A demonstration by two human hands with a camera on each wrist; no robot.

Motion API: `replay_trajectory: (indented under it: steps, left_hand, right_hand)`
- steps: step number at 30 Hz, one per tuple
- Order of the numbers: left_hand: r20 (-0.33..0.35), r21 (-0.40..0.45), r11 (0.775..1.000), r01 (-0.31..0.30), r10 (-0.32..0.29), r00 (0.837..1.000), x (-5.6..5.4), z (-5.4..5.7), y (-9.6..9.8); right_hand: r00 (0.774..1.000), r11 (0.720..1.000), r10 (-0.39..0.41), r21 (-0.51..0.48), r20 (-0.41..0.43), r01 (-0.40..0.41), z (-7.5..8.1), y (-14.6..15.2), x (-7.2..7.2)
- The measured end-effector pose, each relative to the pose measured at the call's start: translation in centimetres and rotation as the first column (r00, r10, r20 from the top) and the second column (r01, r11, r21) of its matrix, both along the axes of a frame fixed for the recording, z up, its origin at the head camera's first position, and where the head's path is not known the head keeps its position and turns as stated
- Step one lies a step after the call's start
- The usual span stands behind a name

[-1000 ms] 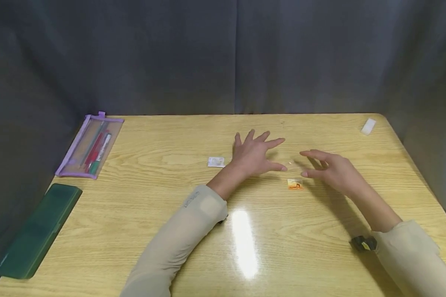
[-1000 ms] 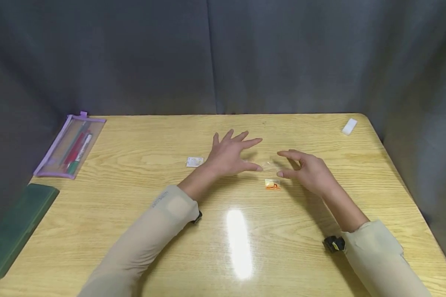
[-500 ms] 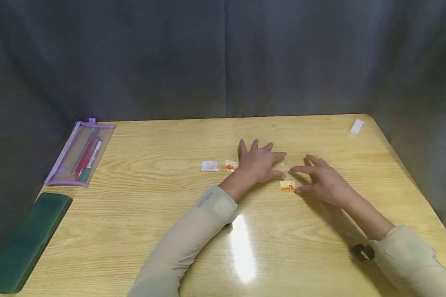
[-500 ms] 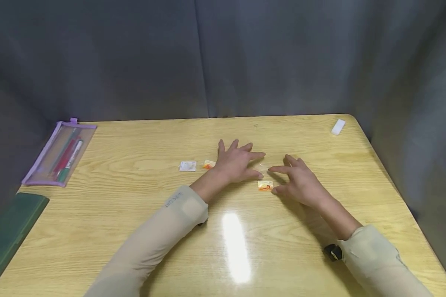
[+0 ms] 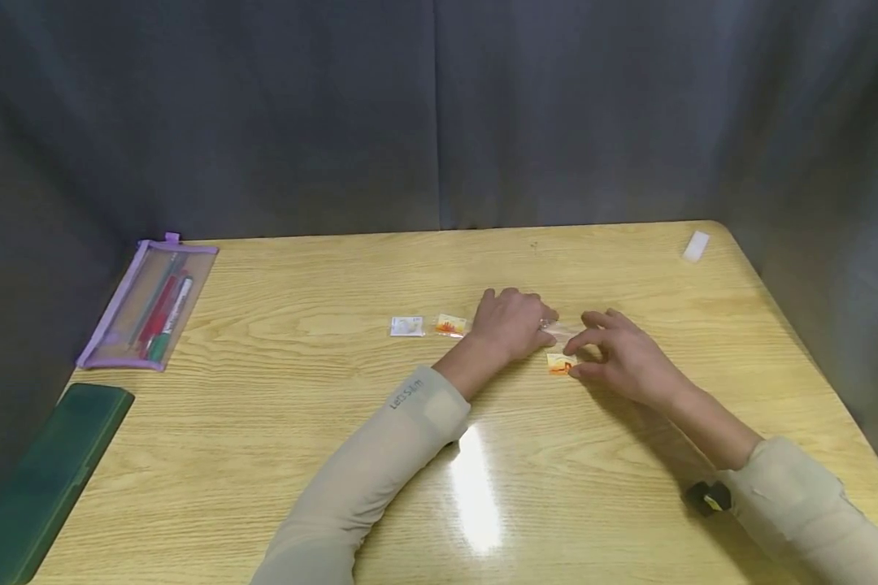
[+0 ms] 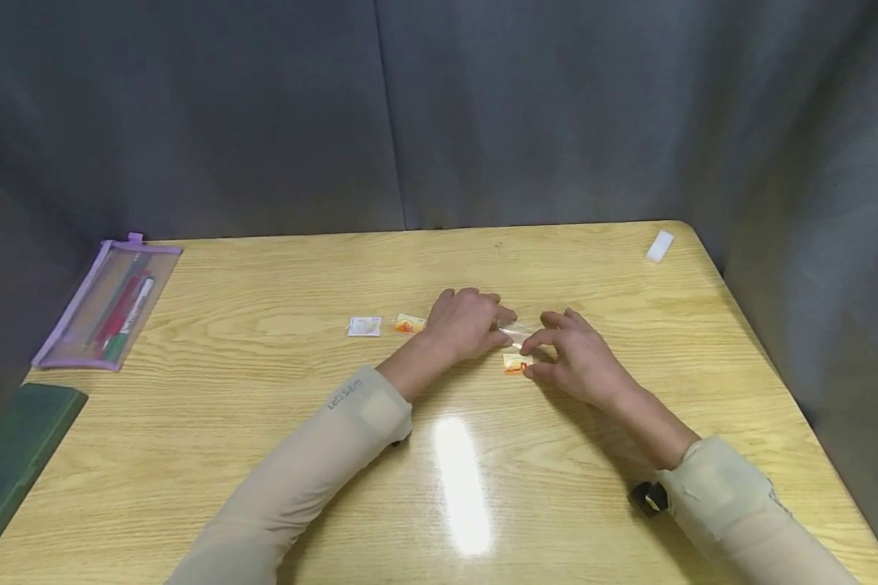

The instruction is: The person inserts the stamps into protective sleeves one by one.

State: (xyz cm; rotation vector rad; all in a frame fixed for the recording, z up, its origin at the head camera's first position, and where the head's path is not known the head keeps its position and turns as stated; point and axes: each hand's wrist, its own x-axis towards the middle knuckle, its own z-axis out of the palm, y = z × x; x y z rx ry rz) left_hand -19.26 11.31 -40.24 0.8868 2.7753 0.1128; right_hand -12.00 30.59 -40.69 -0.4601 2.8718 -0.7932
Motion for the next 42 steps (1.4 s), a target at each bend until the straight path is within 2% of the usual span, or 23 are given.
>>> replay_trajectory:
  steps: [5, 10, 13, 15, 19, 22, 25, 27, 28, 31, 33, 34, 37, 38, 39, 40, 42]
  left_hand:
    - [-0.048, 0.06, 0.998, -0.031, 0.033, 0.998, 0.0, 0.2, 0.1]
    - [-0.108, 0.048, 0.998, -0.036, 0.041, 0.993, 0.2, 0.3, 0.5]
    - [-0.132, 0.048, 0.997, -0.069, 0.074, 0.988, 0.4, 0.6, 0.2]
    - [-0.133, 0.087, 0.992, -0.094, 0.105, 0.986, 0.5, 1.0, -0.4]
    - [-0.104, 0.216, 0.966, -0.144, 0.169, 0.98, 0.8, 2.1, -2.6]
    - [-0.041, 0.293, 0.938, -0.186, 0.206, 0.978, 1.1, 2.6, -4.7]
    - [0.04, 0.357, 0.905, -0.233, 0.234, 0.971, 1.5, 2.8, -6.8]
    - [0.101, 0.416, 0.869, -0.268, 0.249, 0.963, 1.6, 2.9, -8.1]
    - [0.134, 0.454, 0.843, -0.288, 0.255, 0.958, 1.6, 3.0, -8.8]
    - [0.266, 0.565, 0.743, -0.359, 0.247, 0.932, 1.7, 2.9, -10.7]
    - [0.386, 0.629, 0.653, -0.422, 0.208, 0.899, 1.7, 2.8, -11.9]
    - [0.447, 0.653, 0.603, -0.458, 0.182, 0.876, 1.7, 2.8, -12.4]
    - [0.588, 0.675, 0.471, -0.568, 0.121, 0.8, 1.7, 2.7, -13.5]
    - [0.617, 0.677, 0.431, -0.596, 0.109, 0.779, 1.7, 2.7, -13.8]
    - [0.634, 0.683, 0.396, -0.614, 0.097, 0.767, 1.7, 2.6, -14.1]
    - [0.643, 0.686, 0.371, -0.626, 0.093, 0.76, 1.8, 2.6, -14.3]
    - [0.643, 0.699, 0.338, -0.63, 0.088, 0.761, 1.7, 2.3, -14.7]
  right_hand:
    - [1.0, 1.0, -0.014, -0.001, -0.02, 0.014, 0.1, -0.1, 0.0]
    - [0.999, 1.0, -0.021, -0.018, -0.026, 0.02, 0.1, -0.4, 0.2]
    - [0.998, 0.997, -0.055, -0.057, -0.033, 0.053, 0.1, -0.4, 0.4]
    - [0.995, 0.991, -0.091, -0.097, -0.035, 0.088, 0.3, -0.4, 0.4]
    - [0.988, 0.971, -0.151, -0.183, 0.029, 0.154, 0.8, -0.8, 0.3]
    - [0.981, 0.957, -0.155, -0.228, 0.117, 0.179, 1.3, -1.6, 0.1]
    - [0.974, 0.945, -0.15, -0.265, 0.169, 0.191, 1.9, -2.8, -0.3]
    - [0.971, 0.937, -0.149, -0.286, 0.189, 0.2, 2.2, -3.5, -0.7]
    - [0.97, 0.933, -0.148, -0.297, 0.195, 0.202, 2.3, -4.0, -0.9]
    - [0.965, 0.915, -0.142, -0.343, 0.223, 0.213, 2.7, -5.1, -1.5]
    - [0.96, 0.894, -0.137, -0.388, 0.243, 0.226, 2.9, -6.0, -2.0]
    - [0.958, 0.879, -0.133, -0.416, 0.252, 0.232, 3.0, -6.5, -2.3]
    - [0.953, 0.809, -0.111, -0.532, 0.28, 0.251, 3.5, -8.0, -3.3]
    - [0.953, 0.782, -0.1, -0.569, 0.287, 0.254, 3.7, -8.5, -3.6]
    - [0.952, 0.76, -0.09, -0.598, 0.292, 0.255, 3.9, -8.8, -3.9]
    - [0.952, 0.74, -0.08, -0.623, 0.296, 0.255, 4.0, -9.1, -4.1]
    - [0.95, 0.71, -0.066, -0.655, 0.304, 0.259, 4.2, -9.5, -4.4]
